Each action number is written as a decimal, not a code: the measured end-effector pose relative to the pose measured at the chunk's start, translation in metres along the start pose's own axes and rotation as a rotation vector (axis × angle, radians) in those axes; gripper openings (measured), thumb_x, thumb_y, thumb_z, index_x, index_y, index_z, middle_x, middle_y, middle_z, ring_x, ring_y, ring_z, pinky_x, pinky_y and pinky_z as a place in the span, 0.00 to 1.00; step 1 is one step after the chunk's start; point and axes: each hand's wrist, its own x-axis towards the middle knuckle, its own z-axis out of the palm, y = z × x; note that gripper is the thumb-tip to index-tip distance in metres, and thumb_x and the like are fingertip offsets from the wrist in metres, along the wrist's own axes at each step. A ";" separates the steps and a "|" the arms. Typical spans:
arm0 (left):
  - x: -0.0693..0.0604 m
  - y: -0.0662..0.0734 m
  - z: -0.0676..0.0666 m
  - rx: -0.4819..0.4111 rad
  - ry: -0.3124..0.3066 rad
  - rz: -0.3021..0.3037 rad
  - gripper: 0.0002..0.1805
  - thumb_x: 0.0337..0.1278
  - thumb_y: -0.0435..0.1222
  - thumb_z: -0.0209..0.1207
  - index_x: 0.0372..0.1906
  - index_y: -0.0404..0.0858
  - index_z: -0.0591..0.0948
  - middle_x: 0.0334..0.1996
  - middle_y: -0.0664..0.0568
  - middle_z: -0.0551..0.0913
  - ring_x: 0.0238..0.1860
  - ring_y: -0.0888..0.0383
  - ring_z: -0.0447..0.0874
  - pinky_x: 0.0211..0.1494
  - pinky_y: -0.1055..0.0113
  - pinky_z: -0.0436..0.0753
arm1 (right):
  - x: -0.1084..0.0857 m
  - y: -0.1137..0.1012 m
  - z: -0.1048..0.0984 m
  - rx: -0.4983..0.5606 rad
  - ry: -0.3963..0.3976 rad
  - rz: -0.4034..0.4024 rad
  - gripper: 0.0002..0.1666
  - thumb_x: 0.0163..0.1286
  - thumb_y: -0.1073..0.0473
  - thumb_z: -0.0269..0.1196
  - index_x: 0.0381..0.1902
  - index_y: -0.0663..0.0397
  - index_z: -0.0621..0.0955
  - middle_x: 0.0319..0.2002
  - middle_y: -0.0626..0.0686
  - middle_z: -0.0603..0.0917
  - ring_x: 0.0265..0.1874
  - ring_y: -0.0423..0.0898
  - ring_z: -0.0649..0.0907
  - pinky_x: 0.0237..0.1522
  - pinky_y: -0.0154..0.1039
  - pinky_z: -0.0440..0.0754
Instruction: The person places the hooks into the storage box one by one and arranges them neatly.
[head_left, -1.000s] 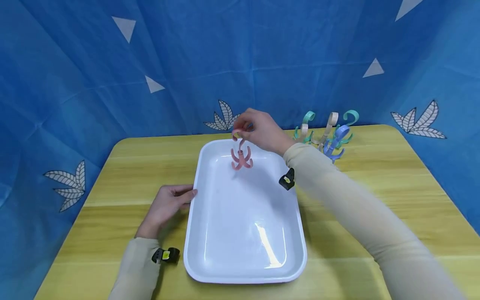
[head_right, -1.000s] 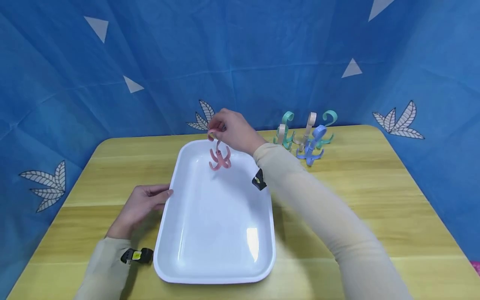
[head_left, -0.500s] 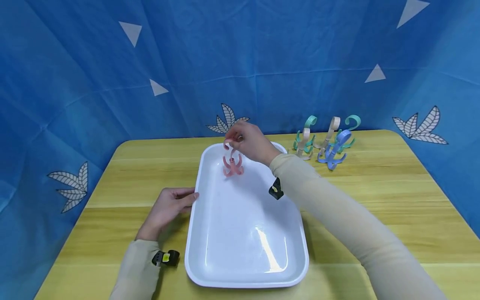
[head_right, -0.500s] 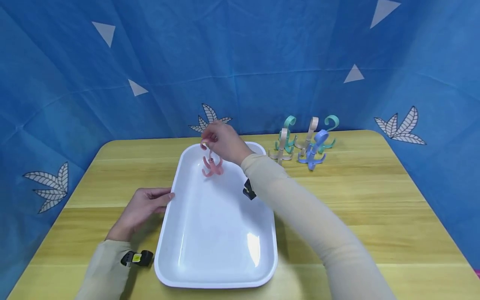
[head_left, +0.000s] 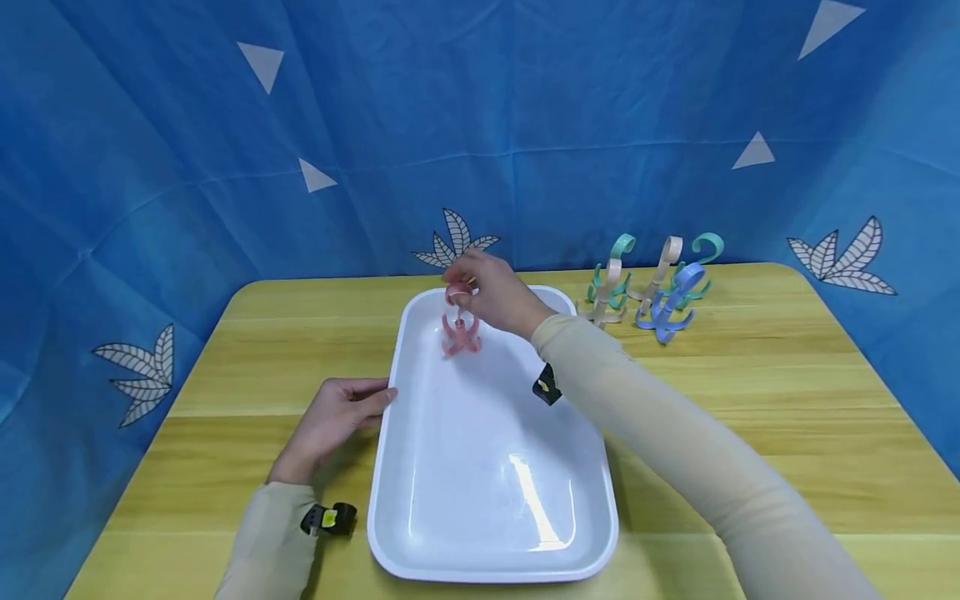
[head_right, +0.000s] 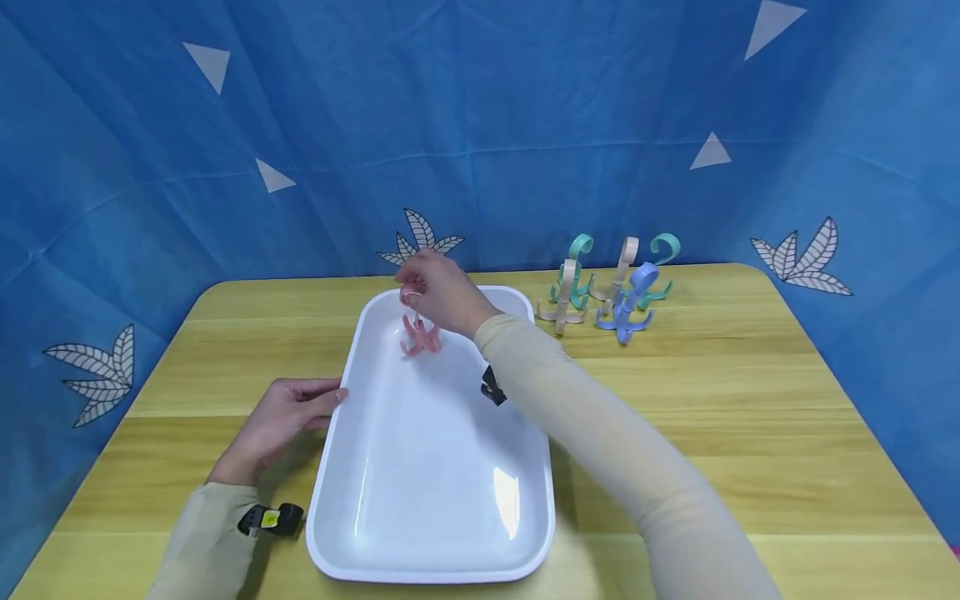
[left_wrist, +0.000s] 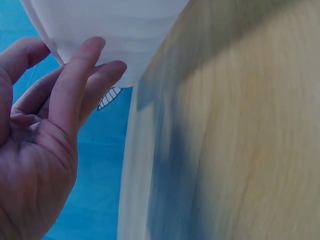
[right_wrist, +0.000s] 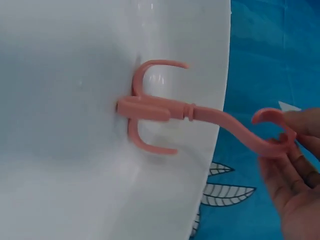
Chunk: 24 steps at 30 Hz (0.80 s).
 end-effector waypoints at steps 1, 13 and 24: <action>0.000 0.000 0.000 -0.001 0.001 0.000 0.23 0.65 0.38 0.63 0.58 0.25 0.78 0.51 0.34 0.82 0.43 0.47 0.87 0.45 0.58 0.86 | -0.001 -0.001 -0.001 -0.018 -0.015 -0.002 0.17 0.68 0.64 0.66 0.54 0.55 0.81 0.46 0.48 0.76 0.47 0.44 0.76 0.50 0.32 0.80; 0.002 0.000 0.000 -0.015 -0.014 0.003 0.23 0.64 0.38 0.64 0.57 0.24 0.79 0.51 0.34 0.82 0.45 0.47 0.86 0.46 0.58 0.86 | -0.020 -0.004 -0.026 -0.099 0.012 -0.019 0.26 0.68 0.61 0.67 0.63 0.52 0.77 0.55 0.49 0.74 0.59 0.48 0.73 0.61 0.43 0.75; 0.001 0.001 -0.002 0.005 -0.036 0.003 0.24 0.65 0.38 0.63 0.58 0.24 0.78 0.52 0.33 0.81 0.45 0.46 0.86 0.46 0.58 0.86 | -0.065 0.009 -0.060 0.001 0.228 -0.062 0.15 0.69 0.63 0.64 0.53 0.54 0.83 0.50 0.49 0.80 0.54 0.49 0.78 0.60 0.44 0.75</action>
